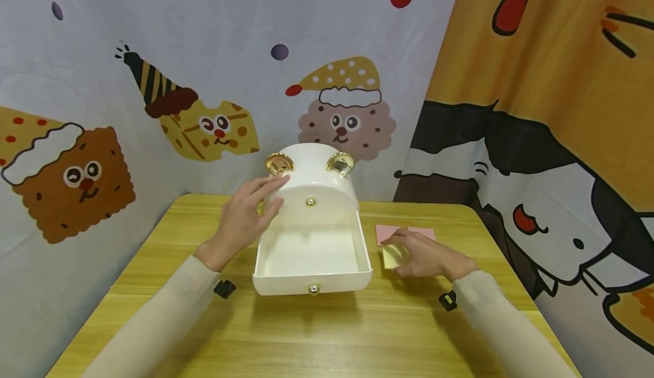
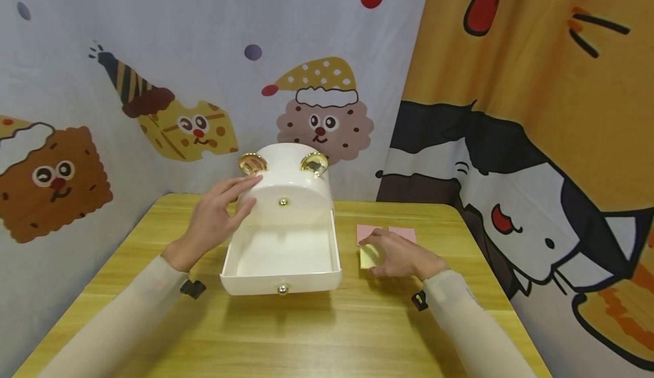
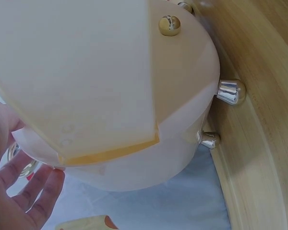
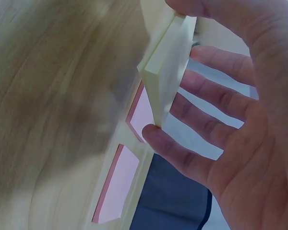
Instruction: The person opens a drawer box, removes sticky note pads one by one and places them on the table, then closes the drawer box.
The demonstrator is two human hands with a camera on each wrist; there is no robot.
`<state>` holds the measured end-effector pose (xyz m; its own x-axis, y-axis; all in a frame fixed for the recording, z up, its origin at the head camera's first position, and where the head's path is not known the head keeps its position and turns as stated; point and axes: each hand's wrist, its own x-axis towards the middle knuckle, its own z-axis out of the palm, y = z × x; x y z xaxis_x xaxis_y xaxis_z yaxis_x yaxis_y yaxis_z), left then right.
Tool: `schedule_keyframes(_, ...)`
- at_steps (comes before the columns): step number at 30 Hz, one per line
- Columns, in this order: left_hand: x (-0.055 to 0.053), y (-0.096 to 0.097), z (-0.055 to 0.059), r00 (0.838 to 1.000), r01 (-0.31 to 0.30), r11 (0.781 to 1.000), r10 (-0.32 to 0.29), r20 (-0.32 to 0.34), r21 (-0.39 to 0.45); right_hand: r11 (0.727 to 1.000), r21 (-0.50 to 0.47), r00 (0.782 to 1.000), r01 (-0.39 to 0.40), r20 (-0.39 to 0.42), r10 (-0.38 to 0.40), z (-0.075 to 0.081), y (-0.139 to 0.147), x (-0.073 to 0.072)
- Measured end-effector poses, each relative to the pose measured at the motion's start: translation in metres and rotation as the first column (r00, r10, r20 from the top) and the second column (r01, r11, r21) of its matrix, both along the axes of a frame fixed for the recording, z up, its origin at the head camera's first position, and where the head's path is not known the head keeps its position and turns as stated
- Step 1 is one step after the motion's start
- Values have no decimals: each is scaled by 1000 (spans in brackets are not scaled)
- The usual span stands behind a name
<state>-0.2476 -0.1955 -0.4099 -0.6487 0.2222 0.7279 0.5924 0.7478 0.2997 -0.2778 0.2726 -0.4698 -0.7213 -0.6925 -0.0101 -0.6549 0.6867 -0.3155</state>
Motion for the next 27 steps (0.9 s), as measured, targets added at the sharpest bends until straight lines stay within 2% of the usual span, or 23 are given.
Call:
schedule_keyframes(21,2,-1,-1,1000,-12,1000,12,24,-18,999,32,998,19,60,-21,-10,-8,2)
schedule_keyframes(27,1,-1,-1,1000,-8,1000,8,9,-19,999,43,998,12,56,-14,-12,-10,2)
